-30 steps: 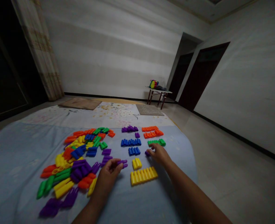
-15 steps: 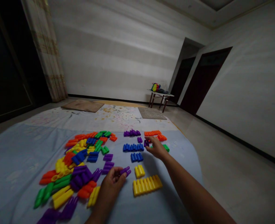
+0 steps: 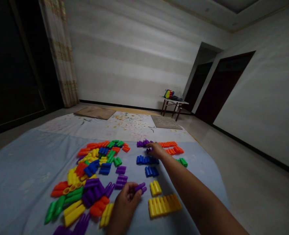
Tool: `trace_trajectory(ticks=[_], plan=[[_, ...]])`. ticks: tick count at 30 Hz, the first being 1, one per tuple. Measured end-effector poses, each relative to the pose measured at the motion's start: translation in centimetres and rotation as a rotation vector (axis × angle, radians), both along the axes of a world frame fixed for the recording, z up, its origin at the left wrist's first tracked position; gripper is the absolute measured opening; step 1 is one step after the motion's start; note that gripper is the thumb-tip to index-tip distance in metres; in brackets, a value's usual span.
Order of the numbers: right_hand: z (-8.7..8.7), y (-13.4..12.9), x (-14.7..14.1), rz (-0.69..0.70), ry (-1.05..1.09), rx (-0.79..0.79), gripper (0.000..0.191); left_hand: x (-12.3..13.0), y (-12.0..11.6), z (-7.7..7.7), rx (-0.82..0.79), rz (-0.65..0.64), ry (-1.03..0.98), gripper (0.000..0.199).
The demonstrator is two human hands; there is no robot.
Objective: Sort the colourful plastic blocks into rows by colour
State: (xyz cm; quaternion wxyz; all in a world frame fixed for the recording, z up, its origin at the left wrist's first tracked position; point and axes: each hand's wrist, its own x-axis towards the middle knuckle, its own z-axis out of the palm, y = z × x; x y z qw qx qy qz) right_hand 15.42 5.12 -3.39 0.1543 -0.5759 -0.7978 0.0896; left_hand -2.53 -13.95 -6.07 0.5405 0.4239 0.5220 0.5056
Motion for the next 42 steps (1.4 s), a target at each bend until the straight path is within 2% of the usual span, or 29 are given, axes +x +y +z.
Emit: trace_trajectory(ticks=[5,11,15,19,24,27,31,34,38,42], plan=[[-0.3,-0.2,0.4,-0.003,0.009,-0.008,0.043,0.3,0.1,-0.6,-0.008,-0.013,0.001,0.029],[1.5,-1.5,0.2,0.009,0.134,0.059,0.037,0.5,0.1,-0.8,0.005,0.059,-0.037,0.030],[2.7,-5.1,-0.7,0.029,0.265,0.107,0.028,0.0,0.4,-0.5,-0.043,0.009,-0.067,0.037],[2.8,-9.9,-1.7,0.162,0.471,-0.062,0.025,-0.4,0.7,-0.2,-0.073,0.028,-0.152,0.046],[2.3,-13.5,-2.7,0.183,0.519,-0.193,0.028,-0.2,0.7,-0.1,-0.069,0.060,-0.222,0.047],[1.9,-14.3,-3.0,0.184,0.518,-0.173,0.039,-0.2,0.8,-0.5,-0.058,0.075,-0.252,0.048],[1.2,-14.9,-3.5,0.219,0.412,-0.020,0.058,-0.3,1.1,-1.3,-0.037,0.086,-0.280,0.054],[1.2,-15.5,-4.0,0.239,0.310,0.066,0.056,-0.4,1.2,-1.6,-0.024,0.070,-0.304,0.054],[1.5,-16.0,-4.5,0.233,0.226,0.081,0.048,-0.4,1.1,-1.0,-0.021,0.084,-0.289,0.052],[1.9,-14.5,-3.7,0.259,0.236,0.124,0.047,0.0,0.5,-0.3,-0.005,0.091,-0.244,0.051]])
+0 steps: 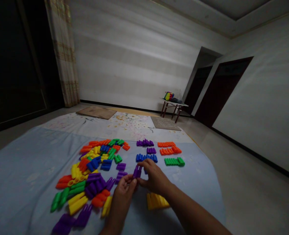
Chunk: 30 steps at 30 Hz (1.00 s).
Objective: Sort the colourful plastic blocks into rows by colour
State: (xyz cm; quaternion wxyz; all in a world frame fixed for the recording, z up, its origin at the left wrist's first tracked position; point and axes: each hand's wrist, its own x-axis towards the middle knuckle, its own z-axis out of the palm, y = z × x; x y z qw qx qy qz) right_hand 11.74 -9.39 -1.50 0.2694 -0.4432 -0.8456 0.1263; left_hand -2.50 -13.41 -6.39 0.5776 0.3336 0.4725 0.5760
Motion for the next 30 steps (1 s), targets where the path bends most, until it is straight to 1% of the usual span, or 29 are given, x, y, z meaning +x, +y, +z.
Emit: trace_trajectory(ticks=[1,3,5,7,10,14,18,22,24,26,30], plan=[[0.2,0.9,0.5,-0.020,0.018,0.010,0.046,0.2,-0.1,0.0,0.005,0.002,0.021,0.050],[0.5,3.1,1.5,-0.114,0.025,0.024,0.042,0.5,-0.4,-0.1,0.010,-0.022,0.072,0.047],[0.9,5.6,2.3,-0.241,-0.086,0.012,0.040,0.7,-0.6,-0.3,0.008,-0.077,0.130,0.044],[1.1,7.8,2.8,-0.306,-0.206,-0.011,0.040,0.7,-0.7,-0.6,0.003,-0.128,0.173,0.041],[0.9,10.2,2.5,-0.315,-0.295,-0.038,0.037,0.7,-0.7,-0.8,0.000,-0.154,0.201,0.039],[0.3,12.1,1.3,-0.305,-0.407,-0.082,0.033,0.6,-0.8,-1.1,0.004,-0.172,0.211,0.037],[-0.3,13.0,0.7,-0.309,-0.491,-0.125,0.028,0.6,-0.9,-1.3,0.017,-0.186,0.209,0.035],[-0.5,13.4,1.0,-0.310,-0.535,-0.147,0.025,0.6,-0.9,-1.4,0.017,-0.203,0.221,0.033],[-0.1,13.2,1.0,-0.310,-0.529,-0.130,0.027,0.7,-0.9,-1.3,0.026,-0.207,0.232,0.032],[0.6,12.7,0.6,-0.295,-0.500,-0.093,0.030,0.7,-1.0,-1.2,0.039,-0.213,0.241,0.031],[2.1,10.2,-1.6,-0.191,-0.411,-0.008,0.032,0.7,-1.2,-0.7,0.051,-0.234,0.294,0.029]])
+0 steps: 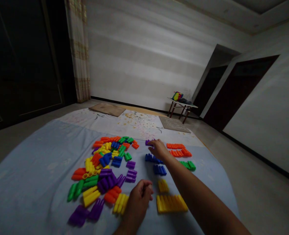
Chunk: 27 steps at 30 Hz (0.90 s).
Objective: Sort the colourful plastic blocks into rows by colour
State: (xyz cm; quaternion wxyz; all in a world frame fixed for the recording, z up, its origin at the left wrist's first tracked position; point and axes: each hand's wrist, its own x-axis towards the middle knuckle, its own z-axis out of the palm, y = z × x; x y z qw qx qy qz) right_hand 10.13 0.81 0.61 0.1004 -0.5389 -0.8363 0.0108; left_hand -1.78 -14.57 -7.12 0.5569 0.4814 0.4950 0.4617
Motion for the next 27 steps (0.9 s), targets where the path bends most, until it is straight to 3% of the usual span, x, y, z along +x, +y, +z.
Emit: trace_trajectory(ticks=[3,6,9,14,20,27], plan=[[-0.1,-2.7,-1.9,0.189,0.085,-0.049,0.030,0.0,-0.2,0.3,0.045,-0.031,0.067,0.031],[-1.3,-4.8,-3.2,0.299,0.131,-0.174,0.028,0.1,-0.6,0.4,0.113,-0.065,0.125,0.039],[-2.7,-6.0,-3.8,0.283,0.115,-0.243,0.042,0.0,-0.9,0.6,0.181,-0.088,0.164,0.043],[-4.0,-6.4,-4.5,0.285,0.025,-0.230,0.068,-0.1,-1.2,0.9,0.248,-0.086,0.189,0.046],[-4.2,-6.5,-4.5,0.323,0.048,-0.257,0.060,-0.1,-1.4,1.4,0.297,-0.094,0.221,0.045],[-3.7,-7.6,-4.3,0.458,0.176,-0.251,0.059,-0.1,-2.6,2.4,0.497,-0.077,0.359,0.041]])
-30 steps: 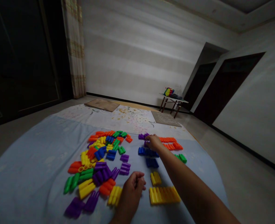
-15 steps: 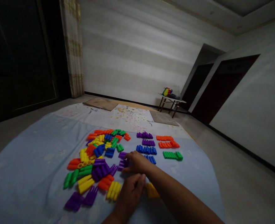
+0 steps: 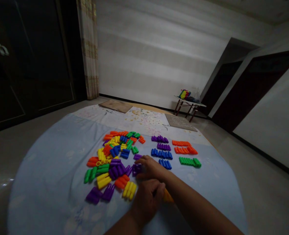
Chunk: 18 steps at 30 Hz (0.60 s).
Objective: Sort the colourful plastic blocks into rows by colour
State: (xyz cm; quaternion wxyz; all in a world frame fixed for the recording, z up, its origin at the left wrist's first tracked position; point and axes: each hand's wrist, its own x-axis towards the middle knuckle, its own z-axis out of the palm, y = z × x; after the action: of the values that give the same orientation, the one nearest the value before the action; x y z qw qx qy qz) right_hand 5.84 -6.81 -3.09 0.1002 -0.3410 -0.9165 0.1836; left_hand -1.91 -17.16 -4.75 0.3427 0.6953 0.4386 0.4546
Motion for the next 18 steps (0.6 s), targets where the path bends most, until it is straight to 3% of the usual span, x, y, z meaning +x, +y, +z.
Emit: trace_trajectory(ticks=[6,12,18], plan=[[0.8,-1.2,-0.4,0.216,0.089,-0.084,0.043,0.1,-1.4,0.6,0.124,-0.007,0.088,0.038],[1.2,-1.5,-1.5,0.416,-0.028,-0.094,0.030,0.4,-2.1,0.5,0.260,0.004,0.196,0.033],[1.2,-1.4,-1.6,0.326,-0.129,0.009,0.032,0.3,-1.4,0.3,0.245,0.006,0.177,0.037]])
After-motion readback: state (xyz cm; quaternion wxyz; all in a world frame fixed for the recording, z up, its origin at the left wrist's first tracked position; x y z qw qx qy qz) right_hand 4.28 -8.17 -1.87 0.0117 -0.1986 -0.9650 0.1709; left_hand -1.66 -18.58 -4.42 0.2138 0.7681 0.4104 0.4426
